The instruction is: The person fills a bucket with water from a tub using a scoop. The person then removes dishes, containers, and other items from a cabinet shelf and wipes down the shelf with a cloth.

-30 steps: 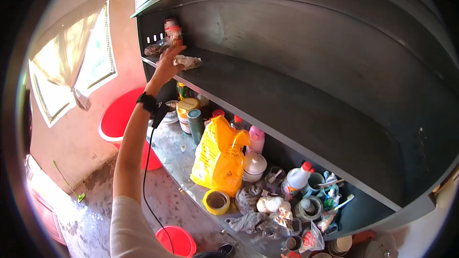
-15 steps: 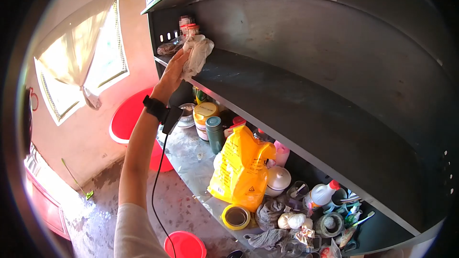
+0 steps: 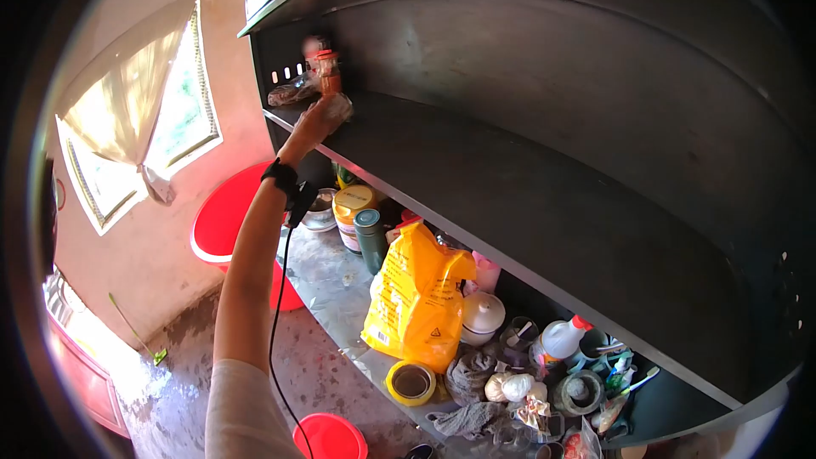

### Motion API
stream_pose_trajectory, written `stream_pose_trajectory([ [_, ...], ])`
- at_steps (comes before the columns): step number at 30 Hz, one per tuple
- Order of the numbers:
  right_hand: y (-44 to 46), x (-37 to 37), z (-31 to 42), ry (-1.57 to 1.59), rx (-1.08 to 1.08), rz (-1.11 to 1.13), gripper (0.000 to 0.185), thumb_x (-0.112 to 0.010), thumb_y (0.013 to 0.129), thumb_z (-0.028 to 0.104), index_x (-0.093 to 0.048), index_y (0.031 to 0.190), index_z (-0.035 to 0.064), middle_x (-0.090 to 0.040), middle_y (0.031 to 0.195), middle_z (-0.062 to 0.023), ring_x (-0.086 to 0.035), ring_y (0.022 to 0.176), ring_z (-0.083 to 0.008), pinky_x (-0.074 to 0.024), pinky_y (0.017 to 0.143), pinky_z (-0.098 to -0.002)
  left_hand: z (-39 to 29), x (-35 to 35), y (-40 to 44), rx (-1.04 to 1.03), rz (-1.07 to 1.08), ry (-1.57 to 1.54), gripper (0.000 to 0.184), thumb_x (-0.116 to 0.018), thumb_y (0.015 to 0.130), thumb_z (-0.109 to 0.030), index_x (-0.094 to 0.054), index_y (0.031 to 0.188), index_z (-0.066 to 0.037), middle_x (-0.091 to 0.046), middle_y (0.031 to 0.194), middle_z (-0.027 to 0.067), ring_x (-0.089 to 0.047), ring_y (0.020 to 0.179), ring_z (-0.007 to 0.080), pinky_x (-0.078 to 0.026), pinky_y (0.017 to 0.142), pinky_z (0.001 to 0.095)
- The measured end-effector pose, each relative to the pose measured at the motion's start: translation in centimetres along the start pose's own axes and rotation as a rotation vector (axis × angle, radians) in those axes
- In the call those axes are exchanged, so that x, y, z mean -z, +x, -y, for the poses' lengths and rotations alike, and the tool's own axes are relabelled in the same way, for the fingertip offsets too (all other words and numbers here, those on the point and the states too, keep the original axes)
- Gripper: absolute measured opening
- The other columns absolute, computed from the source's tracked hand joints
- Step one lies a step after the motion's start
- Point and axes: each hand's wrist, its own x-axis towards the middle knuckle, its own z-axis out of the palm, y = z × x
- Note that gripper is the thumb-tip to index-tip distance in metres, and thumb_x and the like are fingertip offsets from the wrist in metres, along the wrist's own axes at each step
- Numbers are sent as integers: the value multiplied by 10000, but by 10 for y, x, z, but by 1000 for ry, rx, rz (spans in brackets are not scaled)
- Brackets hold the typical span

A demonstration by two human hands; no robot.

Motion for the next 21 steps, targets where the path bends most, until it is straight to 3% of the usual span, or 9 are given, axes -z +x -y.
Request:
stream_pose_trajectory([
  [1,0,3,3,1,-9,-3,269,-627,712,173,-598,964,82,-580,728,-109,-547,710,-262,-415,631,-341,3,-1,1,-96,169,8,518,-553,726,-316,-419,1213,-201,-491,1155,121,-455,1074,307,-333,893,473],
  [3,0,5,9,-128,-19,-42,234,-637,696,187,-620,917,112,-588,744,-81,-552,712,-249,-408,610,-341,2,-8,3,-131,129,-10,458,-560,716,-291,-486,1156,-188,-545,1080,112,-499,1013,308,-376,862,430],
  [7,16,25,45,-25,-104,-217,205,-640,695,209,-626,884,127,-585,731,-72,-556,689,-247,-410,606,-341,-47,-6,-16,-154,183,-157,356,-550,731,-272,-559,1063,-145,-586,958,150,-548,912,314,-423,801,367],
  [9,20,34,49,136,-176,-69,208,-635,701,222,-614,879,115,-581,722,-84,-557,671,-258,-414,595,-342,-78,-8,-29,-202,208,-178,333,-547,738,-260,-570,1042,-126,-588,939,160,-553,893,320,-431,788,355],
  [13,18,41,27,245,-208,-56,186,-609,742,183,-572,873,56,-575,722,-123,-562,657,-283,-430,584,-342,-138,-1,-57,-391,288,-347,310,-546,756,-213,-564,1034,-78,-577,951,174,-543,900,338,-430,784,352],
  [15,12,42,-4,63,-37,-154,169,-598,762,161,-561,873,39,-585,766,-129,-571,674,-270,-439,620,-333,-165,8,-72,-417,388,-357,313,-548,757,-212,-561,1038,-77,-577,949,176,-544,893,339,-432,782,349],
  [17,20,78,7,154,-124,-244,192,-600,768,171,-553,915,56,-576,990,-113,-584,732,-212,-445,658,-307,-185,12,-85,-469,395,-385,305,-548,759,-208,-562,1033,-76,-577,947,176,-548,884,335,-436,776,341],
  [19,35,115,20,157,-146,-291,251,-623,691,88,-576,930,29,-543,771,-112,-540,650,-195,-421,526,-274,-202,14,-96,-610,394,-415,301,-552,758,-204,-561,1033,-81,-576,950,171,-549,884,330,-438,771,339],
  [21,44,146,23,94,-52,-332,256,-617,708,75,-555,954,43,-542,868,-122,-559,592,-219,-435,515,-281,-223,21,-110,-681,417,-453,309,-557,763,-182,-548,1045,-56,-580,938,177,-561,859,315,-439,753,329],
])
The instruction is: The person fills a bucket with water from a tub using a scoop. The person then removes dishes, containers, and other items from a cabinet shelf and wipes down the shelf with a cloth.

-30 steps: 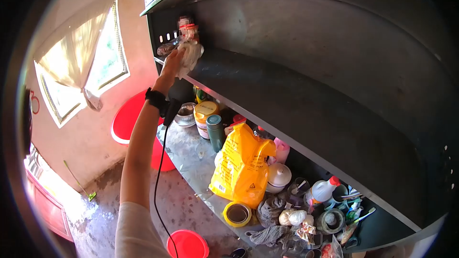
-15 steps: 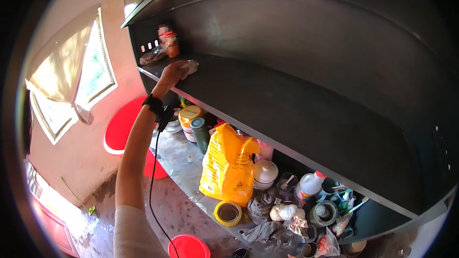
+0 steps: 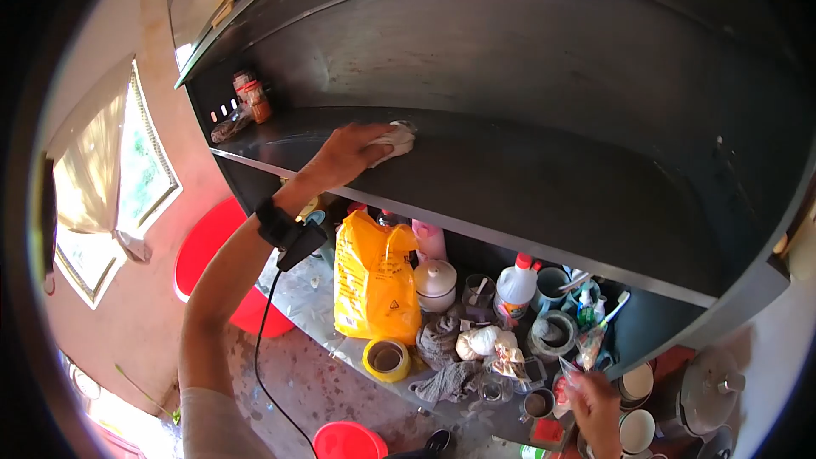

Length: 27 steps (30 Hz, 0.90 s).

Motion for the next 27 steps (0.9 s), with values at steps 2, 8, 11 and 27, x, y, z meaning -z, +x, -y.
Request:
stream_pose_trajectory([
  [2,17,23,31,48,-4,-68,221,-601,714,39,-559,928,9,-536,812,-125,-538,578,-204,-414,509,-266,-24,-11,4,-72,24,-39,317,-563,769,-161,-536,1057,-31,-584,925,183,-573,834,301,-439,735,319],
  [8,38,58,70,17,185,-252,221,-583,698,-16,-557,915,9,-540,862,-109,-544,637,-185,-422,523,-244,-95,-36,16,-214,114,-64,341,-557,779,-199,-523,1080,-44,-577,948,175,-559,828,302,-434,739,313],
  [11,43,76,82,-53,241,-412,198,-561,709,-14,-555,906,5,-540,902,-120,-545,716,-203,-433,552,-251,-99,-32,16,-102,129,-226,335,-538,807,-246,-532,1092,-70,-589,963,125,-550,837,237,-422,750,293],
  [27,87,90,13,-573,47,-1264,341,-550,798,56,-485,1131,25,-442,1193,-119,-445,1080,-245,-401,868,-333,239,104,-28,349,-172,291,214,-513,790,-167,-606,899,-9,-615,802,70,-588,721,178,-460,653,265],
])
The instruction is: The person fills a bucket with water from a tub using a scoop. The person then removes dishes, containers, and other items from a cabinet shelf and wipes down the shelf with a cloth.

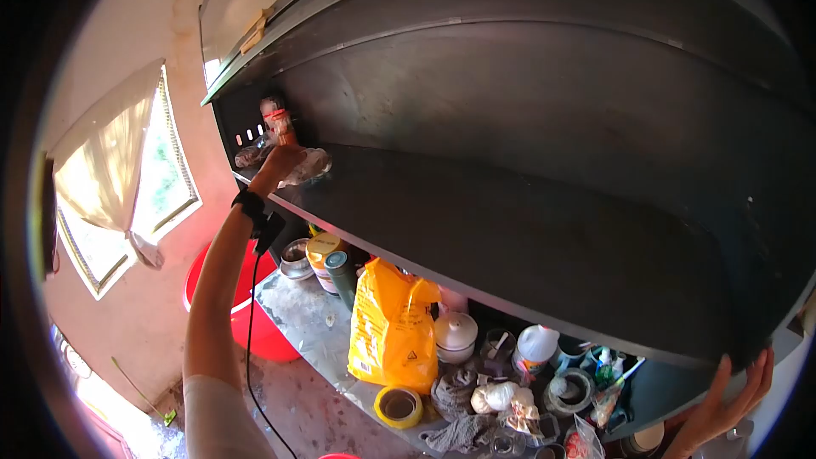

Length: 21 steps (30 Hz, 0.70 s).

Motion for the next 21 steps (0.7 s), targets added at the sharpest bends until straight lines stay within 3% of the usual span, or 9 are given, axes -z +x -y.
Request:
stream_pose_trajectory([
  [4,-8,-10,-23,-21,92,-32,290,-444,865,81,-466,1141,-5,-454,1179,-130,-437,1091,-245,-358,913,-330,135,-64,59,-534,-21,894,211,-521,751,-189,-609,781,1,-620,776,98,-597,735,241,-468,659,316],
  [7,-15,-20,-22,144,-72,-103,291,-414,881,92,-457,1145,-21,-449,1187,-133,-434,1096,-250,-332,932,-324,16,-22,23,22,282,122,177,-505,757,-165,-600,766,-16,-607,774,98,-594,702,242,-470,630,318],
  [9,-18,-23,-27,91,-81,-104,305,-397,889,131,-451,1160,3,-433,1203,-128,-417,1111,-252,-328,942,-328,-25,-14,22,154,354,-34,157,-495,760,-148,-594,757,-27,-599,773,98,-593,680,243,-471,610,320],
  [11,-21,-24,-34,0,-98,-111,335,-363,906,209,-438,1190,50,-401,1236,-120,-385,1142,-256,-319,961,-336,-55,-8,24,170,409,-66,149,-490,762,-140,-591,752,-32,-595,773,97,-592,670,243,-472,600,321],
  [13,-21,-25,-34,0,-111,-130,328,-379,901,182,-438,1190,40,-422,1221,-126,-398,1134,-253,-319,957,-334,-73,-6,34,-167,645,142,337,-485,815,-294,-571,902,21,-582,748,99,-543,712,143,-425,643,284],
  [16,-23,-22,-32,2,-69,-153,299,-433,873,90,-458,1160,9,-453,1187,-139,-433,1098,-252,-331,939,-326,-78,-33,40,-261,508,-136,328,-484,825,-286,-560,941,11,-586,780,89,-528,709,136,-423,659,288],
  [18,-26,-22,-33,-3,4,-171,285,-447,855,37,-464,1136,-8,-456,1176,-154,-431,1091,-264,-315,939,-334,-123,-45,49,-30,705,-306,309,-512,769,-243,-562,962,-7,-573,752,87,-521,700,166,-405,665,321],
  [20,-24,-20,-17,79,-61,-149,295,-457,822,17,-450,1116,-9,-437,1155,-161,-411,1075,-279,-287,930,-361,-160,-59,50,70,746,-398,319,-533,764,-246,-561,953,9,-588,762,81,-512,703,151,-400,655,298],
  [21,-20,-18,-10,122,-43,-134,302,-459,815,21,-444,1115,-1,-427,1149,-171,-411,1056,-284,-292,915,-363,-187,-62,47,92,658,-256,286,-542,766,-210,-566,943,14,-588,788,72,-513,711,144,-398,667,278],
])
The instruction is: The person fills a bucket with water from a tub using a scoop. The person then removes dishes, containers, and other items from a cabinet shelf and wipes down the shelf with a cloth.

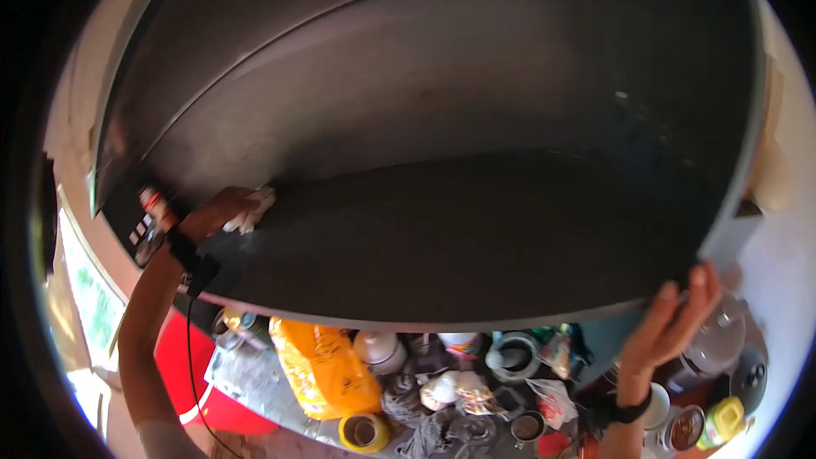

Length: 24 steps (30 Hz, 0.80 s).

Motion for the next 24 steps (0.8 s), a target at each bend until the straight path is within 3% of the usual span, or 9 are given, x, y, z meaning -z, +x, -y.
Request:
stream_pose_trajectory([
  [2,1,3,4,11,-16,56,313,-471,802,25,-438,1112,6,-405,1156,-190,-406,1049,-294,-296,905,-370,-46,-15,-11,49,30,-80,277,-560,757,-177,-569,952,21,-587,818,69,-514,729,138,-396,683,259],
  [6,5,9,9,160,-11,117,394,-554,755,113,-432,1122,35,-378,1170,-205,-406,1043,-319,-310,889,-392,-95,-39,-9,-89,132,-171,291,-570,755,-167,-566,970,29,-585,840,72,-517,756,140,-398,703,255],
  [7,6,13,3,147,-33,145,418,-510,778,115,-413,1173,22,-349,1222,-174,-357,1116,-290,-254,941,-367,-109,-45,-6,-121,184,-126,331,-561,775,-185,-541,1020,36,-580,875,71,-513,798,137,-392,743,255],
  [8,5,11,7,202,28,169,454,-542,765,144,-406,1186,41,-349,1212,-180,-353,1116,-294,-255,939,-373,-122,-51,-3,-153,235,-80,371,-553,795,-203,-517,1070,43,-576,910,71,-509,841,135,-386,783,255],
  [12,6,11,4,242,26,182,517,-613,729,197,-407,1186,68,-352,1197,-179,-362,1096,-295,-264,924,-378,-183,-84,-6,-189,207,-71,349,-587,752,-166,-547,1046,17,-591,882,71,-523,792,140,-401,731,258],
  [14,10,13,6,219,45,200,571,-707,650,173,-409,1131,93,-381,1128,-225,-411,949,-318,-345,796,-409,-215,-98,-9,-292,291,-64,418,-565,795,-194,-479,1137,31,-546,1048,110,-487,957,150,-363,841,245],
  [15,11,13,7,226,38,195,557,-726,630,185,-426,1090,92,-388,1106,-221,-410,931,-313,-353,769,-403,-231,-106,-10,-287,291,-64,418,-565,795,-194,-479,1137,31,-546,1048,110,-487,957,150,-363,841,245],
  [22,13,12,2,276,59,202,523,-743,609,188,-449,1032,95,-389,1075,-204,-418,915,-302,-359,730,-394,-299,-128,5,-422,379,9,420,-523,822,-179,-432,1210,-46,-440,1219,130,-380,1149,230,-271,979,307],
  [24,12,10,3,296,40,187,511,-742,609,183,-456,1024,94,-393,1067,-200,-422,907,-298,-361,727,-388,-317,-132,9,-580,394,-149,399,-507,829,-181,-440,1204,-63,-438,1218,131,-375,1153,233,-274,980,319],
])
